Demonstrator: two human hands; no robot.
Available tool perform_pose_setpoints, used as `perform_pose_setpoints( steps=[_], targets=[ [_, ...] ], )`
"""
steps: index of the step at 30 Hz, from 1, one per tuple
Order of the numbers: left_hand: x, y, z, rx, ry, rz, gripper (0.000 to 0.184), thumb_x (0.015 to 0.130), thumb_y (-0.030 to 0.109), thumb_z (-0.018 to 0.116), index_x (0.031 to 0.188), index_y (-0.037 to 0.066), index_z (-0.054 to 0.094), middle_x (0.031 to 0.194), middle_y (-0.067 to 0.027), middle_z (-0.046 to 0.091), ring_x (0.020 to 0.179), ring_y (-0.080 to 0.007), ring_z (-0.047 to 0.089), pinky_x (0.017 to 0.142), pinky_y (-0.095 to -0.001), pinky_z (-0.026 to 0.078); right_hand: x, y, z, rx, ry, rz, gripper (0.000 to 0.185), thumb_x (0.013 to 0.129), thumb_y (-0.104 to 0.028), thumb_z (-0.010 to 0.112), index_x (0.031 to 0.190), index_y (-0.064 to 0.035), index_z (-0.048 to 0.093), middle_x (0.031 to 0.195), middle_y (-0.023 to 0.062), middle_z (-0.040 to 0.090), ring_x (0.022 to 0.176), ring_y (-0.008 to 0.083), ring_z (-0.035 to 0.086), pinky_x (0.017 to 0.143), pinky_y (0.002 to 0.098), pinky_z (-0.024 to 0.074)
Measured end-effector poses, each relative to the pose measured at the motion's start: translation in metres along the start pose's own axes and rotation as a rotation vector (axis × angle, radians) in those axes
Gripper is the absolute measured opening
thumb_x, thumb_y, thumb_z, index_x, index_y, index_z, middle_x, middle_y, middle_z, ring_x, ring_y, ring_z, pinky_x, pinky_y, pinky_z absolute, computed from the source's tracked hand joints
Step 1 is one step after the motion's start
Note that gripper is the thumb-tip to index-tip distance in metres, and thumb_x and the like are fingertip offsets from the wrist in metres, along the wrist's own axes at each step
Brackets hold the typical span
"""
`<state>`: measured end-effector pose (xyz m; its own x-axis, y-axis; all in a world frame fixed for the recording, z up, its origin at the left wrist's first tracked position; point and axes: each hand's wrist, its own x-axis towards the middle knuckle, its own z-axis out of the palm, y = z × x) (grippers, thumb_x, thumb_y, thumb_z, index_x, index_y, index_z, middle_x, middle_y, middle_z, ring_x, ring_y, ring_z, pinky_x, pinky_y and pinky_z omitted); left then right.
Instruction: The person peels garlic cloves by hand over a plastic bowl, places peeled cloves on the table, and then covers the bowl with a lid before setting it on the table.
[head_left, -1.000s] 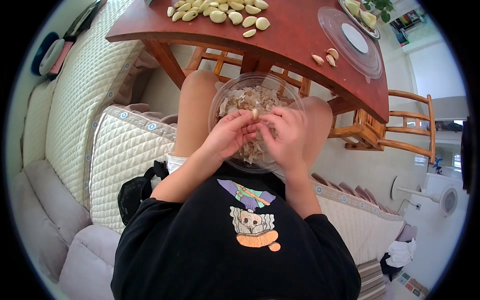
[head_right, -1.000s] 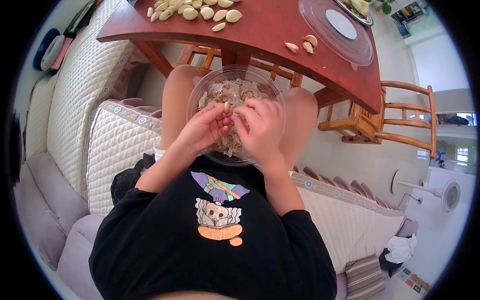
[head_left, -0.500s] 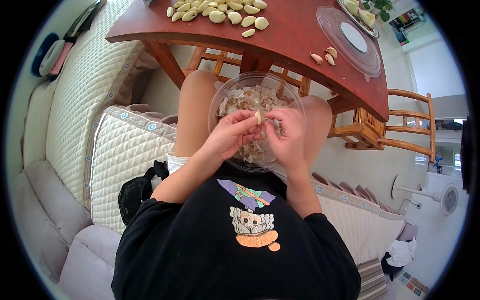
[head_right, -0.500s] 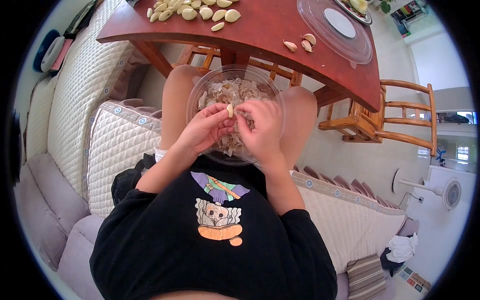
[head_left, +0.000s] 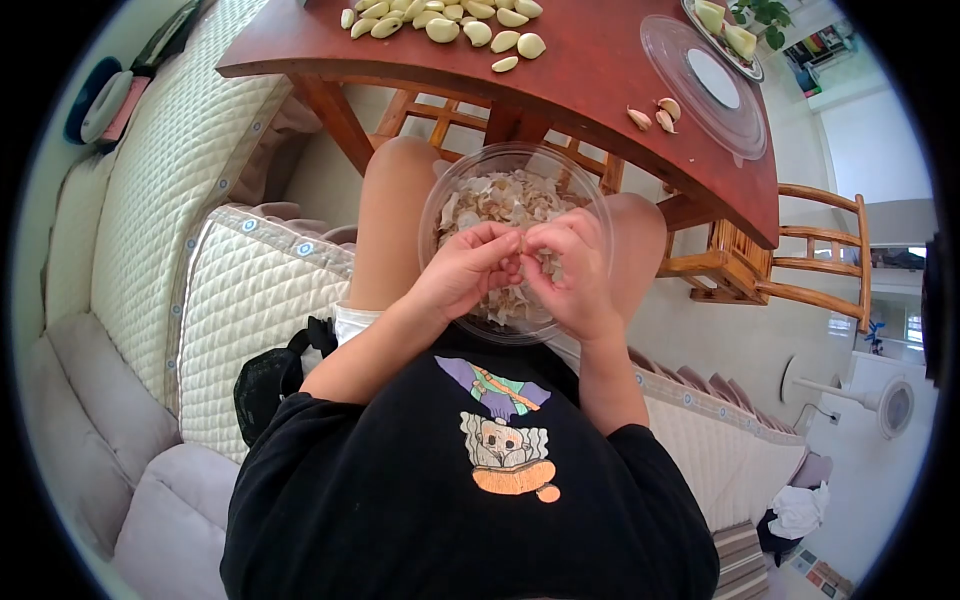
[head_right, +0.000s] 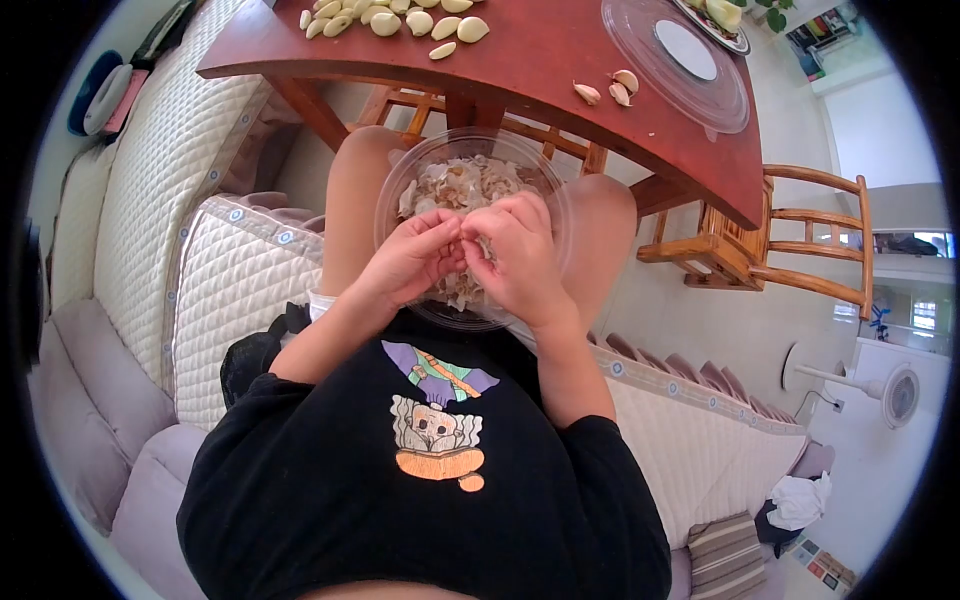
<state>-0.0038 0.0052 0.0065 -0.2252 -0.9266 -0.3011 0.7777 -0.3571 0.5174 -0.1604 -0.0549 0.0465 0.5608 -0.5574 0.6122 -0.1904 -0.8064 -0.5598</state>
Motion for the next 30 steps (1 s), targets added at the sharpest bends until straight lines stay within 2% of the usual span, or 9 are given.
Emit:
perform_pose_setpoints(
  steps=[5, 14, 20, 26, 30],
  targets=[
    [0.000, -0.006, 0.003, 0.044, 0.041, 0.081, 0.016, 0.092, 0.021, 0.059, 0.096, 0.005, 0.058, 0.083, -0.0019, 0.061, 0.072, -0.0097, 0.060, 0.070, -0.0243, 0.052, -0.002, 0.001, 0.004, -0.071, 0.044, -0.043, 0.031, 0.065, 0.000, 0.070, 0.090, -0.0108, 0.054, 0.085, 0.0015, 0.060, 0.079, 0.0242, 0.054, 0.077, 0.0393, 0.0410],
    [-0.001, -0.008, 0.004, 0.039, 0.080, 0.090, 0.016, 0.093, 0.022, 0.058, 0.091, 0.006, 0.058, 0.078, -0.0012, 0.060, 0.070, -0.0084, 0.058, 0.067, -0.0227, 0.050, -0.005, 0.003, 0.011, -0.104, 0.010, -0.132, 0.025, 0.067, 0.001, 0.063, 0.085, -0.0107, 0.050, 0.089, 0.0027, 0.060, 0.080, 0.0251, 0.053, 0.084, 0.0432, 0.0397],
    [-0.001, -0.006, 0.005, 0.050, 0.098, 0.049, 0.018, 0.094, 0.024, 0.055, 0.091, 0.006, 0.058, 0.079, -0.0005, 0.059, 0.070, -0.0085, 0.058, 0.067, -0.0223, 0.050, -0.006, 0.005, 0.015, -0.115, 0.023, -0.168, 0.028, 0.068, 0.002, 0.061, 0.087, -0.0108, 0.046, 0.092, 0.0052, 0.059, 0.080, 0.0274, 0.052, 0.083, 0.0435, 0.0396],
    [-0.001, 0.001, 0.007, -0.126, -0.054, -0.094, 0.018, 0.094, 0.017, 0.052, 0.104, 0.004, 0.058, 0.088, -0.0048, 0.063, 0.078, -0.0124, 0.062, 0.074, -0.0261, 0.054, -0.015, 0.014, 0.019, 0.068, 0.142, -0.042, 0.025, 0.073, 0.004, 0.059, 0.087, -0.0095, 0.043, 0.086, 0.0073, 0.055, 0.078, 0.0282, 0.050, 0.077, 0.0412, 0.0391],
    [-0.002, 0.000, 0.004, -0.129, -0.103, -0.098, 0.021, 0.093, 0.014, 0.050, 0.110, 0.003, 0.056, 0.093, -0.0077, 0.064, 0.081, -0.0144, 0.064, 0.077, -0.0274, 0.054, -0.020, 0.016, 0.018, 0.128, 0.167, 0.074, 0.024, 0.076, 0.006, 0.058, 0.088, -0.0077, 0.042, 0.086, 0.0095, 0.054, 0.077, 0.0279, 0.049, 0.073, 0.0381, 0.0385]
  ],
)
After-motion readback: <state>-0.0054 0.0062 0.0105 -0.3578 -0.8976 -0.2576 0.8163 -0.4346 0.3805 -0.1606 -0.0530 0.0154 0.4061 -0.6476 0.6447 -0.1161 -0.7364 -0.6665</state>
